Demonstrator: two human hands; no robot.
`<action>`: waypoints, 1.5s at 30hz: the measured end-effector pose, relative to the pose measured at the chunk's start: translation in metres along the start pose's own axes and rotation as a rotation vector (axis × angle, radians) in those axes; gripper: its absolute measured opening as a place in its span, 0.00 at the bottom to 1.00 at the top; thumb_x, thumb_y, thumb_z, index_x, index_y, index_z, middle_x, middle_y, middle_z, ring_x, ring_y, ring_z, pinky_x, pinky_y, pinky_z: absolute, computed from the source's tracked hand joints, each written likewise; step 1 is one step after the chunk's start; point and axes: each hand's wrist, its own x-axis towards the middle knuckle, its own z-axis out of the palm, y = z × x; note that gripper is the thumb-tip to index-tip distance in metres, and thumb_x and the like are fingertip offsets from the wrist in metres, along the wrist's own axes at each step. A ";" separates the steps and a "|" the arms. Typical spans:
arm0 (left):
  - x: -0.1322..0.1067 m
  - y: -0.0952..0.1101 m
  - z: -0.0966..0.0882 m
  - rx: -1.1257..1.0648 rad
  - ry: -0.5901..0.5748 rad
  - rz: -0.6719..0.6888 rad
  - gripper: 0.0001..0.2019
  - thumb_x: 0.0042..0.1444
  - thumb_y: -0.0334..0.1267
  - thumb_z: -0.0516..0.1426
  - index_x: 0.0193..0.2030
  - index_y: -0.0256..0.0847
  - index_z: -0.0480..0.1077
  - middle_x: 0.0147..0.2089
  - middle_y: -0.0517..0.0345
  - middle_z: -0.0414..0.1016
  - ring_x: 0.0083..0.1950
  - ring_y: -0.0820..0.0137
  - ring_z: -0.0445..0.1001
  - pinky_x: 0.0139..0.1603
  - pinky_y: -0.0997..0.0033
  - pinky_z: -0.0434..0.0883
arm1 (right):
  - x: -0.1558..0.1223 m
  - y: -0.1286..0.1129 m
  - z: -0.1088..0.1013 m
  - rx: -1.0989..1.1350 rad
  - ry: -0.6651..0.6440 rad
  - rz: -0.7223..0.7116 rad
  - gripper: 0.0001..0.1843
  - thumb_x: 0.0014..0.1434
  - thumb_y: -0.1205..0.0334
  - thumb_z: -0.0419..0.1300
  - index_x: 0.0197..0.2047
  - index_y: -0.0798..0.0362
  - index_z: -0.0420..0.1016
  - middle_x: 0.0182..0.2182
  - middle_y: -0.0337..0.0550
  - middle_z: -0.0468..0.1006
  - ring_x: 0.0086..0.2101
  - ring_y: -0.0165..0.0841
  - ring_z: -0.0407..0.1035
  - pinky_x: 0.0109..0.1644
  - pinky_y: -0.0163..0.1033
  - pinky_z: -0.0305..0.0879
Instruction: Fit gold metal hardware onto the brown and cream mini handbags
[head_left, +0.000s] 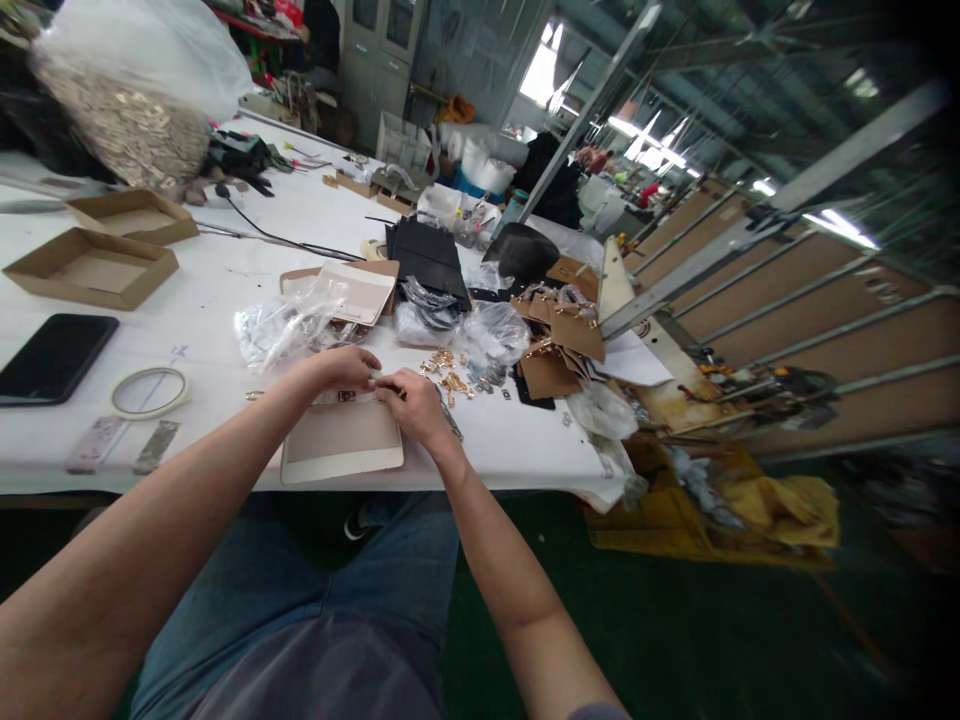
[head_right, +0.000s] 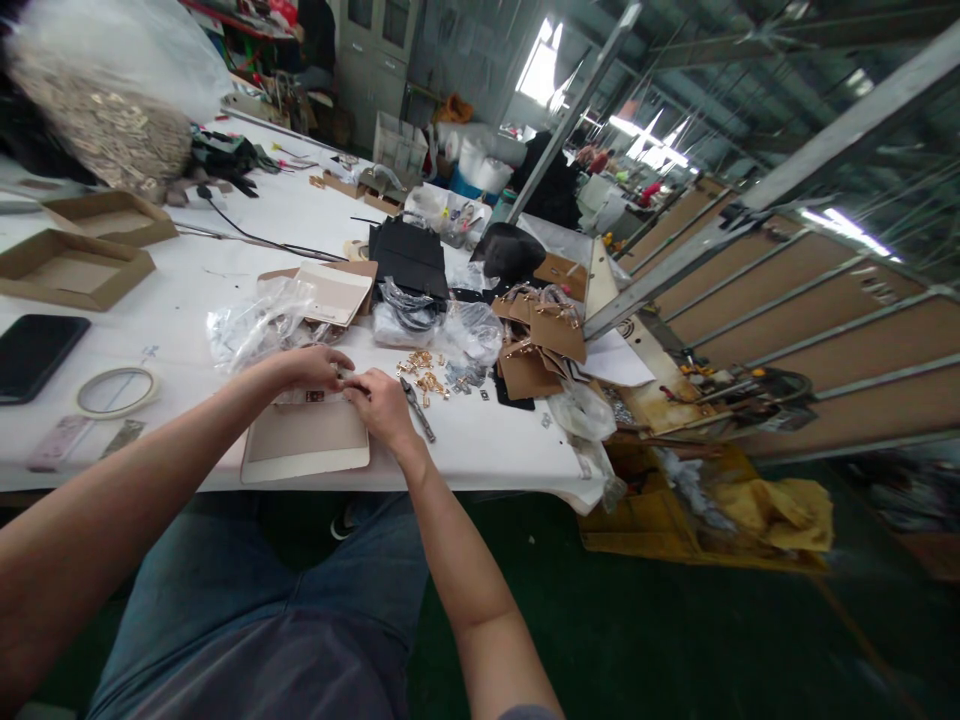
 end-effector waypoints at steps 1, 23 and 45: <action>-0.001 0.000 0.000 -0.002 0.004 -0.002 0.40 0.58 0.46 0.66 0.79 0.47 0.80 0.75 0.52 0.83 0.69 0.54 0.84 0.70 0.72 0.76 | 0.000 0.000 0.001 -0.004 0.008 0.005 0.07 0.75 0.68 0.72 0.51 0.48 0.91 0.46 0.43 0.87 0.49 0.38 0.81 0.59 0.42 0.74; -0.002 0.002 0.001 -0.025 0.000 -0.035 0.39 0.59 0.43 0.65 0.80 0.48 0.79 0.73 0.49 0.85 0.65 0.56 0.86 0.65 0.69 0.79 | -0.025 0.001 -0.028 -0.138 0.117 0.177 0.12 0.80 0.56 0.71 0.61 0.49 0.86 0.58 0.51 0.83 0.48 0.40 0.80 0.54 0.43 0.80; 0.005 0.002 0.000 -0.053 -0.007 -0.096 0.40 0.56 0.42 0.67 0.79 0.51 0.80 0.74 0.51 0.85 0.66 0.54 0.85 0.64 0.68 0.79 | -0.042 0.034 -0.043 -0.535 0.164 0.293 0.09 0.80 0.60 0.65 0.58 0.52 0.77 0.57 0.58 0.82 0.62 0.51 0.74 0.71 0.52 0.70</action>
